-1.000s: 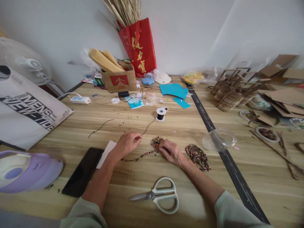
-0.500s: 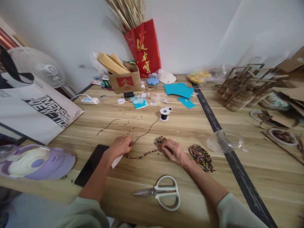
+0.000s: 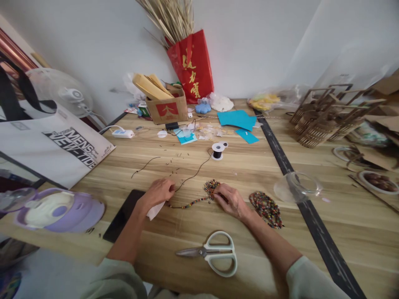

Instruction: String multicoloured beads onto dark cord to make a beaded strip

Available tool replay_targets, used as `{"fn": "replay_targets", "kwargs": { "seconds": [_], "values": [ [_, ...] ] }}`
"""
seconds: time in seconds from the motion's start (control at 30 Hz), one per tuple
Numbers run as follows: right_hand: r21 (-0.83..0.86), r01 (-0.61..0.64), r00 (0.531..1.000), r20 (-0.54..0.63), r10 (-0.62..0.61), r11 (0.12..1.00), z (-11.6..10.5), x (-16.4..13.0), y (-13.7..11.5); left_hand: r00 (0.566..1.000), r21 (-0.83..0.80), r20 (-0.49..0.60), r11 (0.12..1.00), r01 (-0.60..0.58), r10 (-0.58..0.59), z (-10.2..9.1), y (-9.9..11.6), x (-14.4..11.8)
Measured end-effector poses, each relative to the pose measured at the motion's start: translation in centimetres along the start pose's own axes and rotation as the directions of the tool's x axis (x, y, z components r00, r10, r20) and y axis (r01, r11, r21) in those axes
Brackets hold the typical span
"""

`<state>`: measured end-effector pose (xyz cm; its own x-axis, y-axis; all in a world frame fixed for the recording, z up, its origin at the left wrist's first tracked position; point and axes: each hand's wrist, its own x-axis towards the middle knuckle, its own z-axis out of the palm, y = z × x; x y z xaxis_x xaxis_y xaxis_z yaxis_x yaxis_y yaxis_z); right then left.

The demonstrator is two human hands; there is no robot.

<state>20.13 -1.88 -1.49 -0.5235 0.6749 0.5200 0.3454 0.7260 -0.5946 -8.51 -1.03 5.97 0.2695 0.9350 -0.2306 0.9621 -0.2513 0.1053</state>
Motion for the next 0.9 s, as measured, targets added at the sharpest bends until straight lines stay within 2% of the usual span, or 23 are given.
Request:
{"fn": "replay_targets", "kwargs": {
  "seconds": [0.13,0.4,0.53,0.77,0.9],
  "values": [
    [0.008,0.005,1.000,-0.002,-0.005,1.000,0.0,0.0,0.0,0.999,-0.051,-0.012,0.998,0.040,-0.040,-0.1,-0.3,-0.2],
    [0.014,0.000,1.000,0.005,0.000,1.000,0.1,0.0,0.3,0.998,0.063,0.066,0.998,0.010,-0.015,0.2,-0.3,-0.1],
    [0.015,-0.001,1.000,0.005,0.001,1.000,0.1,0.0,0.3,1.000,0.072,0.031,0.997,-0.008,0.005,0.6,-0.3,-0.3],
    [0.013,-0.012,1.000,0.001,0.012,1.000,0.0,-0.1,0.0,0.987,-0.124,-0.101,0.983,-0.136,0.124,0.5,-0.3,-0.4],
    [0.003,0.005,1.000,0.008,-0.005,1.000,0.0,0.0,-0.3,0.973,-0.366,-0.157,0.906,-0.215,0.167,-0.2,-0.5,-0.8]
  ]
}}
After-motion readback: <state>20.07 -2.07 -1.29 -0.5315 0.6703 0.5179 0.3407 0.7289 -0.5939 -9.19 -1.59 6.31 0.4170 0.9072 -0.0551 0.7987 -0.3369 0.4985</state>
